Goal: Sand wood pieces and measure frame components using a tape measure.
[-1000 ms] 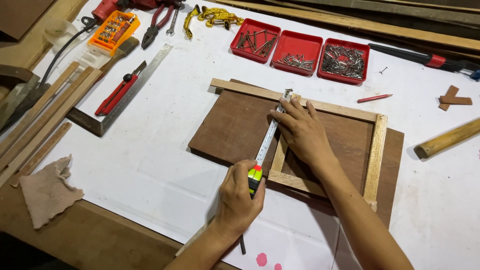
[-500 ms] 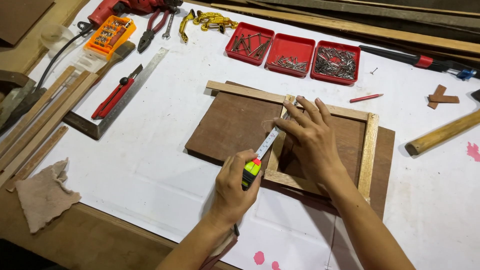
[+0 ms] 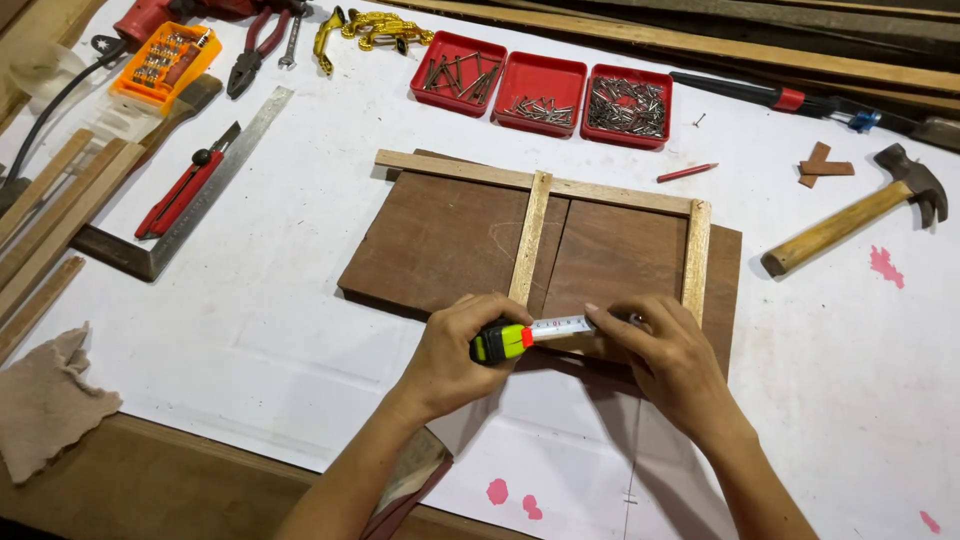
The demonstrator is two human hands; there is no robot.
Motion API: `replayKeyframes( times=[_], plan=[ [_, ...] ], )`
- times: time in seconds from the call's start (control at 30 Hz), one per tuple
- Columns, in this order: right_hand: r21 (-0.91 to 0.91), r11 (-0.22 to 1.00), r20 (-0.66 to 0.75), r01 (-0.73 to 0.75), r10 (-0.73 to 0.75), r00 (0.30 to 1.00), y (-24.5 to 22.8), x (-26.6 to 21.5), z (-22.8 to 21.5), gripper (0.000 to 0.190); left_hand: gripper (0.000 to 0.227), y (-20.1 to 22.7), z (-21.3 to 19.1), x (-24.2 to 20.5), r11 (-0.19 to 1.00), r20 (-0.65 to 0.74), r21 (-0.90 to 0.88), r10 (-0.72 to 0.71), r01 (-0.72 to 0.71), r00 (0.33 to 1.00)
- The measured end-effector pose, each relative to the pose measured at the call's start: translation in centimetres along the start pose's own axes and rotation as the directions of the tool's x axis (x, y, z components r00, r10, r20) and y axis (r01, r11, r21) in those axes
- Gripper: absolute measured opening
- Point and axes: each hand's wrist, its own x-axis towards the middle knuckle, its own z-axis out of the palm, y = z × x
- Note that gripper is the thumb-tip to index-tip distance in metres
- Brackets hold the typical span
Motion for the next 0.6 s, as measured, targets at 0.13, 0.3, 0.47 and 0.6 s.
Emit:
replayKeyframes(
  times=[0.13, 0.3, 0.47, 0.6],
  plan=[
    [0.059, 0.997, 0.019, -0.04, 0.039, 0.999, 0.2, -1.9, -0.2, 0.048, 0.028, -0.4, 0.1, 0.3, 0.997, 0.106, 0.001, -0.073, 0.073, 0.992],
    [0.212, 0.943, 0.184, -0.256, 0.219, 0.958, 1.2, -3.5, -0.3, 0.04, 0.03, -1.7, 0.5, 0.8, 0.991, 0.204, -0.02, -0.126, 0.133, 0.971],
    [0.205, 0.95, 0.175, -0.235, 0.201, 0.964, 2.3, -4.4, -1.0, 0.042, 0.027, -2.5, 0.3, 1.3, 0.99, 0.238, 0.027, -0.138, 0.136, 0.961],
    [0.216, 0.94, 0.176, -0.263, 0.228, 0.958, 2.7, -4.7, -1.7, 0.043, 0.027, -3.2, -0.1, 1.4, 0.979, 0.271, 0.055, -0.203, 0.196, 0.941]
  ],
)
